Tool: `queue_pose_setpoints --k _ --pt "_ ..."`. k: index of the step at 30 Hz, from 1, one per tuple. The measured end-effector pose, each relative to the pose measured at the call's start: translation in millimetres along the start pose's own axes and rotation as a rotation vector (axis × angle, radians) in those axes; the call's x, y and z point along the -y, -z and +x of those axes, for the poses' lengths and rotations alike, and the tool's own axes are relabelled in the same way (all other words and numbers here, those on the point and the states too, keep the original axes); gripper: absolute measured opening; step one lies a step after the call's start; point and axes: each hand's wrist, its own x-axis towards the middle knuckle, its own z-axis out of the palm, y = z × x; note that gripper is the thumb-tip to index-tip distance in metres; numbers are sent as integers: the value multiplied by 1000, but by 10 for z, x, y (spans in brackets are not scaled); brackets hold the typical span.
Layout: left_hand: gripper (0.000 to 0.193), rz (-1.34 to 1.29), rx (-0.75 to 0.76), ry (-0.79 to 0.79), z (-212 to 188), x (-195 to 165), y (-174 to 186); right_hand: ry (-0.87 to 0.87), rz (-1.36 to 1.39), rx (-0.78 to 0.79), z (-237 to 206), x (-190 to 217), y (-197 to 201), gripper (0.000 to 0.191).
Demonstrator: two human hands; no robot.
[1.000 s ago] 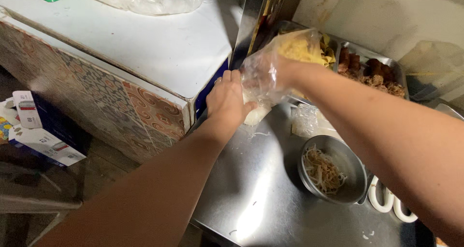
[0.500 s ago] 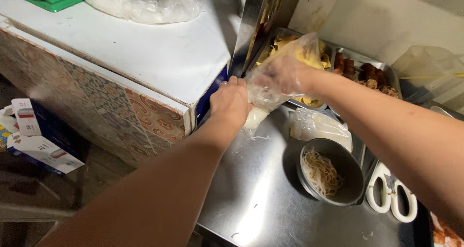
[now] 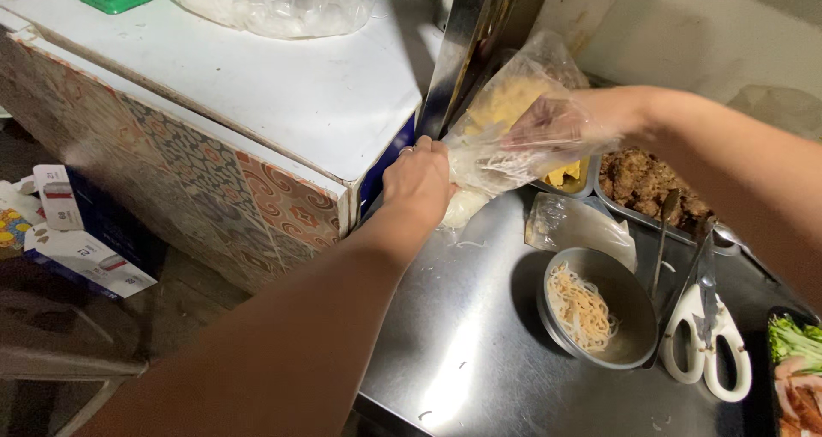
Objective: The person uses tongs and scissors to cut cooked meat and place it over rice in a black container, then adds noodles and a powdered seasoning into a separate metal bowl. The person handles multiple ingredients and tools throughout the process.
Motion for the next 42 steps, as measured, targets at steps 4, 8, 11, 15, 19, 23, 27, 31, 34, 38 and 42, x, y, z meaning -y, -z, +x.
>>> queue_pose_setpoints --k 4,8,11,15,19,23,27,31,34,38,42 --pt "61 24 44 25 10 2 18 -149 1 -60 -325 263 256 42" --pt "62 11 26 1 -14 -2 3 -190 -135 -209 -465 467 315 50" --pt "63 20 40 40 15 11 16 -336 -274 -458 -719 666 441 36" --pt "64 35 86 35 39 9 59 -388 -432 -697 -1370 760 668 36" --pt "65 48 84 22 -20 36 107 -397 -452 -777 -1481 686 438 36" --pt "68 77 80 20 6 41 164 -405 -426 -821 -1600 647 215 36" --pt "73 73 96 30 -13 74 235 -420 -323 -795 -1936 549 58 37" --pt "83 -51 52 56 -99 76 316 -494 -39 -554 -2041 500 -335 37" --pt "96 -203 -181 -21 -253 24 320 -292 -61 -210 -1769 467 -962 45" --pt "101 -258 -485 -154 -465 -219 233 -425 -44 -258 -1657 399 -1327 62" --pt "82 -454 -453 -317 -880 -429 146 -436 198 -422 -1845 437 -1261 46"
